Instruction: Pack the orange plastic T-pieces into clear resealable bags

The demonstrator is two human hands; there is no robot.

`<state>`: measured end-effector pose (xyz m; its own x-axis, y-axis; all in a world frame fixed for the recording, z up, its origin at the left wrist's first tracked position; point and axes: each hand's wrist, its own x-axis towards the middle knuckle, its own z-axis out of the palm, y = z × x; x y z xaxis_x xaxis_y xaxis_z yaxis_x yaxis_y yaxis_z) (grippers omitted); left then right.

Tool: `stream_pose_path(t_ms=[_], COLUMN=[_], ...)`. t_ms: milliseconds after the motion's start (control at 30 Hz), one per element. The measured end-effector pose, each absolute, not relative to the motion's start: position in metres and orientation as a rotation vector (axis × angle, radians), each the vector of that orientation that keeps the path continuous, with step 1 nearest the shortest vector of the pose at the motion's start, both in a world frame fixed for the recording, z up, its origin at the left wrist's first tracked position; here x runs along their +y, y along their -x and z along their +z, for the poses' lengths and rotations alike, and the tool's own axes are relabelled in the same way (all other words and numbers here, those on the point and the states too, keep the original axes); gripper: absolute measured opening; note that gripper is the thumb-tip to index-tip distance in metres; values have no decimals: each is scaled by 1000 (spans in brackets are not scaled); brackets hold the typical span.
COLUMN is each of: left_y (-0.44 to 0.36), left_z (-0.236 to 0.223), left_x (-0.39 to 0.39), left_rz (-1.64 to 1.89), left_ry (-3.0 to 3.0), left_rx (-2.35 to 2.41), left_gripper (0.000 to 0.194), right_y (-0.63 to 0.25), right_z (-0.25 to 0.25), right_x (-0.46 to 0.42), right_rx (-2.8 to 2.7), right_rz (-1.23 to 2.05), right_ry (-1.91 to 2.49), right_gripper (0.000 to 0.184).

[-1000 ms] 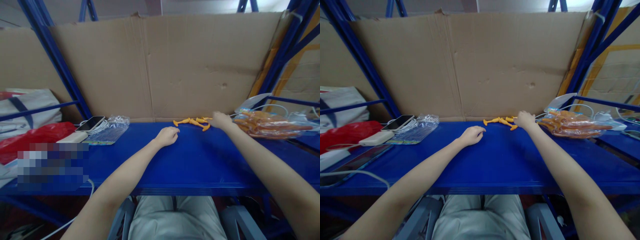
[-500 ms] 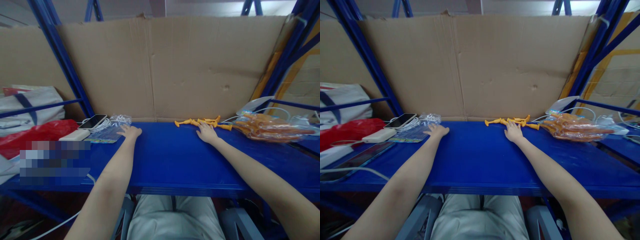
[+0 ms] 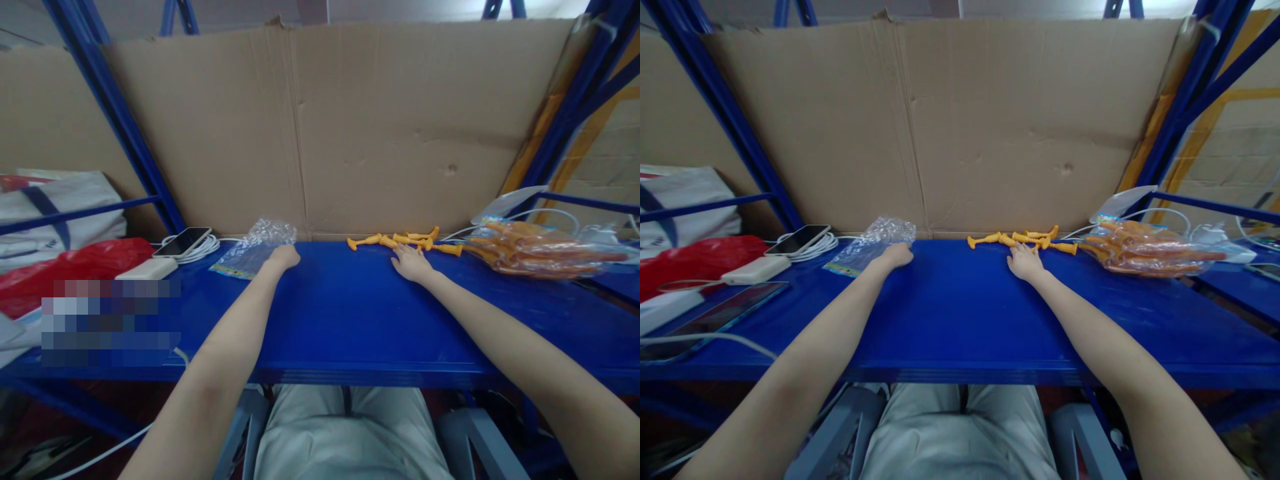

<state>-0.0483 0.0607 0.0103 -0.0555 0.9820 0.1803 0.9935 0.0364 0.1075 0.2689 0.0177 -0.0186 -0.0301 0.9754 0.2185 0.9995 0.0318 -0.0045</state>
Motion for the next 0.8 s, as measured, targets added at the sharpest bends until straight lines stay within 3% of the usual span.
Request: stream_pose_path(t_ms=[233, 567, 800], left_y=[33, 36, 50], left_z=[21, 11, -6], left_x=[47, 45, 61], left_rz=[-308, -637, -280], left_ry=[2253, 1802, 2033], left_rx=[-2208, -2313, -2530], left_gripper=[28, 42, 53], right_y=[-267, -270, -268], right_z=[-17, -21, -20], right_x=[16, 19, 18], right_rx=[-2138, -2155, -2151], right_rz=[-233, -262, -320], right_ry=[2039, 1988, 1950], right_gripper=[49, 47, 51])
